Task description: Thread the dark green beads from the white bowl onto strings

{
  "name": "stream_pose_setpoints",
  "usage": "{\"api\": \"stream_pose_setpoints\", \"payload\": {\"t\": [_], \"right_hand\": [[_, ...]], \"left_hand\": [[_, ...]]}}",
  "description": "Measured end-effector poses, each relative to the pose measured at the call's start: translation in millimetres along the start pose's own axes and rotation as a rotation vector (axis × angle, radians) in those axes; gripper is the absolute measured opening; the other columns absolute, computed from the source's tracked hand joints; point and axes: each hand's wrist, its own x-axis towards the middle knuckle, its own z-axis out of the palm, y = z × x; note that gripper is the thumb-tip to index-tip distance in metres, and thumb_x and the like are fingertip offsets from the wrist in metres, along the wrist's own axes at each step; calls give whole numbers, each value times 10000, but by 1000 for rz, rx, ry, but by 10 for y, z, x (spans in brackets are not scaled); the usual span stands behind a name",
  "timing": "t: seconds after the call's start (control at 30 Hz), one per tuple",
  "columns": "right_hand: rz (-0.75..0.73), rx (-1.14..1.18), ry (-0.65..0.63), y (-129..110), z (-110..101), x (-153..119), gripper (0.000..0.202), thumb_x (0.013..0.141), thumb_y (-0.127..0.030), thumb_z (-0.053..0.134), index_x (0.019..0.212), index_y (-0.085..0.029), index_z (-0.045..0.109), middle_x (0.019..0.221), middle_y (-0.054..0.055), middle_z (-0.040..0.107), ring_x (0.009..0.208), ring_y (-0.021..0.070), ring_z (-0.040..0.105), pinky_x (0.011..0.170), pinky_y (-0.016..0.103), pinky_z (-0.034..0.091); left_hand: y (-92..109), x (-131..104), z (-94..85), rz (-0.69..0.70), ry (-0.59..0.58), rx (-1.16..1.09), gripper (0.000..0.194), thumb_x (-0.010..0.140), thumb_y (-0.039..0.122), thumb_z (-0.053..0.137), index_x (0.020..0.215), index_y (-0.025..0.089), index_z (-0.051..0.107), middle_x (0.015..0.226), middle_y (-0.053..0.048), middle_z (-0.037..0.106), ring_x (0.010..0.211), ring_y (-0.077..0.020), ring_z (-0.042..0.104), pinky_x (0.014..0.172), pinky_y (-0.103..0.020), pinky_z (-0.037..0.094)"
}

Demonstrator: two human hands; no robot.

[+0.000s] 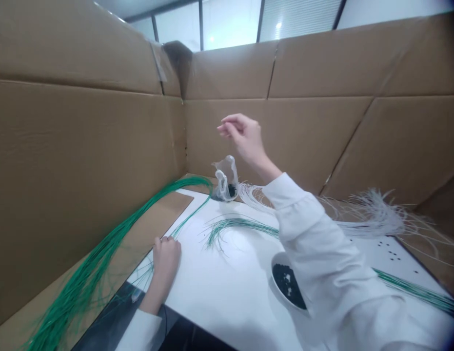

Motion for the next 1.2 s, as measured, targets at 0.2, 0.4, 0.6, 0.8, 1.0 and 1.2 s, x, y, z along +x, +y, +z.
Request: {"api": "stream_pose_setpoints", "payload": {"t": [0.2,0.4,0.6,0.8,1.0,1.2], "right_hand": [[137,-41,37,-341,-809,-397,194,812,-333,530,845,-143,544,770,35,647,620,99,625,556,201,504],[355,-122,-23,-388,-1122,-1030,199,803,-311,514,850,-122,555,755,62,659,600,119,629,532,218,514],[403,-197,55,-347,-1404,-1238,195,809,-313,486,854,-136,551,768,58,660,598,115,628,524,210,508],[436,-244,154,-195,-1743,-1373,214,803,-330,494,847,-128,549,776,75,659,600,122,625,535,225,507],[485,-380,109,-86,-2028,-1720,192,818,-302,473,856,-134,558,792,82,673,657,147,647,640,271,508],[620,-641,-31,181,-2223,-2180,171,841,-232,406,866,-166,562,801,59,675,752,153,643,702,272,482]], "left_hand": [[151,179,-409,-192,103,-454,556,776,293,426,1275,62,349,1083,-191,448,1001,-285,451,817,-383,375],[999,223,-1386,205,-379,-1262,665,651,416,621,1263,322,378,1212,-63,402,713,-109,441,702,-265,400],[1678,287,-1633,226,-681,-1869,321,712,327,584,994,175,608,1050,-59,504,592,-36,374,533,-150,333],[1818,500,-1540,-56,-783,-2167,512,743,522,478,1051,115,525,902,-74,526,500,-43,372,433,-169,320],[1946,937,-1369,-106,-611,-2479,338,866,418,340,1025,181,520,762,-23,551,420,-42,327,377,-158,276],[2217,1030,-1261,-14,-376,-2469,200,822,344,463,746,165,509,617,36,442,407,-31,249,368,-141,194]]}}
